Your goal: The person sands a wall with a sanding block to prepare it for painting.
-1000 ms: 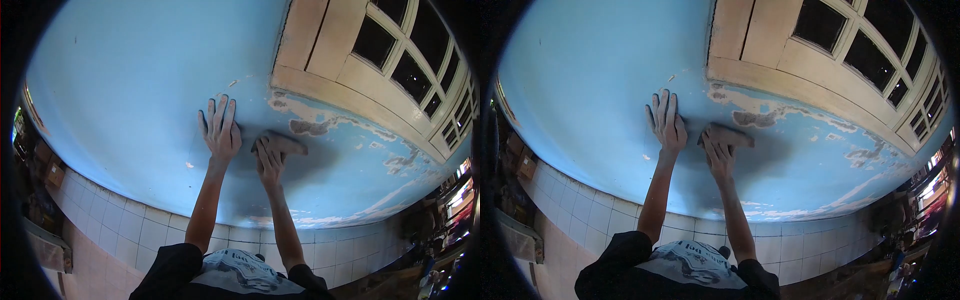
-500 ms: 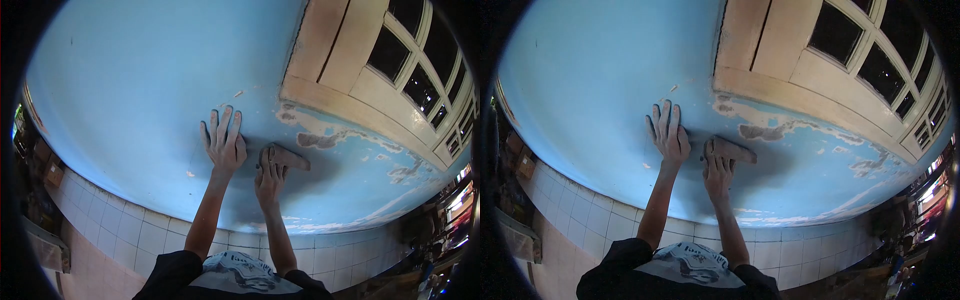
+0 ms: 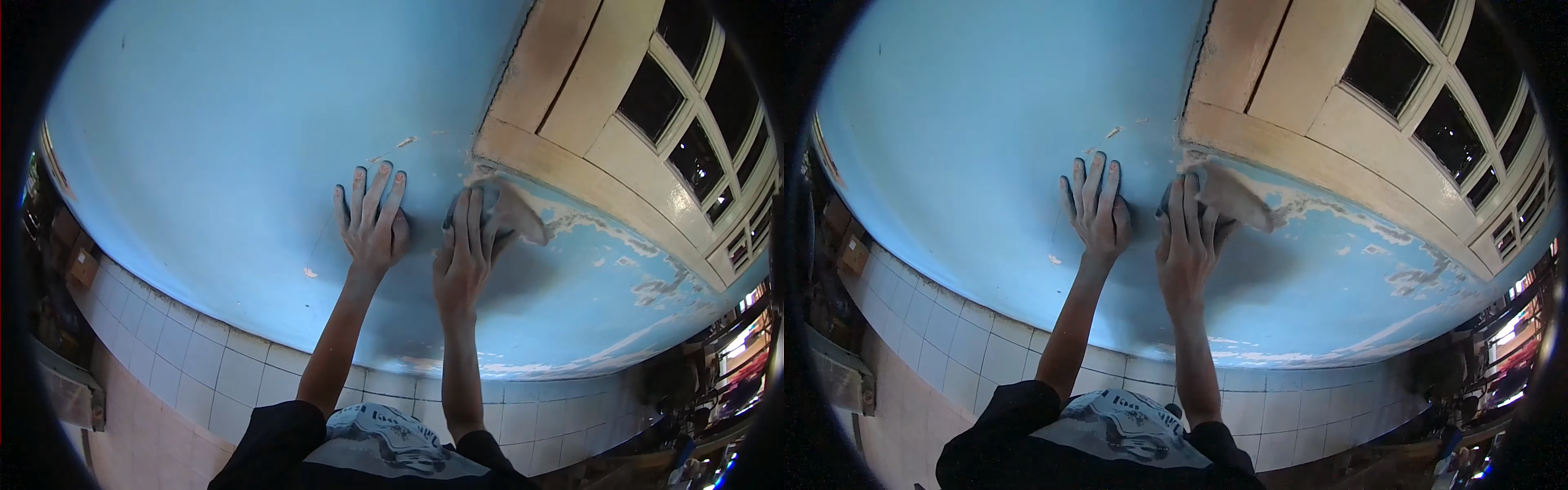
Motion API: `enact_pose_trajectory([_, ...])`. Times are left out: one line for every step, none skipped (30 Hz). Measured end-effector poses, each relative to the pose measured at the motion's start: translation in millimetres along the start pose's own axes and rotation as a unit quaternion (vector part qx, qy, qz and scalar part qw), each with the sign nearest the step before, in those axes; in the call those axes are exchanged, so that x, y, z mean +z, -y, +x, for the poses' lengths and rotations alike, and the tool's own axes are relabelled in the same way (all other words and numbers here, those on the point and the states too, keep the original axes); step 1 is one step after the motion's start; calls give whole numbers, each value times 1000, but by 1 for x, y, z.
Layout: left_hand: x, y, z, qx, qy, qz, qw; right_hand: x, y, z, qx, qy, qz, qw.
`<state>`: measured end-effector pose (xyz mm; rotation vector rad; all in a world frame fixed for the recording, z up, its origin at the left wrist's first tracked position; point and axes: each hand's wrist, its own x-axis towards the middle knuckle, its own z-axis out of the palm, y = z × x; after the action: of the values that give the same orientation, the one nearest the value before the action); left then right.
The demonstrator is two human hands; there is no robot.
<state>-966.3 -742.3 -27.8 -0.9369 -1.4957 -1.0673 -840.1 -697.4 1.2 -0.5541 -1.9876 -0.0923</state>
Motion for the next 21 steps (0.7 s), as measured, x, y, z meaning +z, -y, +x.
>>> enact_pose_trajectory([0,0,-1,-6,4,0,1000,3,0,3,-1,-7,-11,1000])
enact_pose_trajectory([1,1,1,-11,5,0,1000,4,-1,-1,-3,-11,-10,1000])
enact_pose_trajectory([2,1,0,-8,1,0,1000,3,-2,-10,-14,26,-2,1000])
enact_pose_trajectory([4,2,-1,-13,-12,-1,1000,3,-4,-19,-27,64,6,998])
enact_pose_trajectory([6,2,-1,-19,-25,-3,999,8,-5,-27,-33,60,5,998])
enact_pose_trajectory([7,2,2,-21,-31,-3,999,11,-2,-32,-33,66,12,997])
enact_pose_trajectory([7,2,2,-24,-27,-2,999,12,-2,-36,-30,74,18,997])
enact_pose_trajectory([5,1,0,-25,-18,0,1000,13,-6,-35,-29,76,18,997])
enact_pose_trajectory([2,2,0,-24,-14,0,1000,5,-1,-16,-34,53,30,998])
enact_pose_trajectory([0,2,1,-15,-2,0,1000,1,3,-1,-39,30,42,998])
enact_pose_trajectory([-2,1,1,-7,8,-2,1000,1,3,8,-36,32,40,998])
enact_pose_trajectory([-2,0,1,-7,9,-4,1000,2,3,17,-41,0,33,999])
enact_pose_trajectory([0,0,1,-9,9,-3,1000,1,3,23,-48,-34,25,998])
enact_pose_trajectory([1,1,0,-11,10,-1,1000,2,2,18,-49,-36,24,998])
enact_pose_trajectory([1,2,-2,-12,8,-2,1000,5,1,6,-54,14,26,998])
enact_pose_trajectory([2,3,-2,-14,-2,8,1000,9,-3,-7,-61,61,26,996])
enact_pose_trajectory([4,2,-2,-15,-13,15,1000,16,-15,-24,-63,58,21,996])
enact_pose_trajectory([4,1,-2,-15,-16,8,1000,25,-29,-45,-85,132,19,987])
enact_pose_trajectory([3,1,-1,-18,-9,7,1000,25,-33,-52,-104,204,18,973])
enact_pose_trajectory([2,2,-1,-20,-2,7,1000,24,-42,-54,-101,199,15,975])
enact_pose_trajectory([3,3,0,-16,-4,4,1000,16,-49,-50,-26,82,21,996])
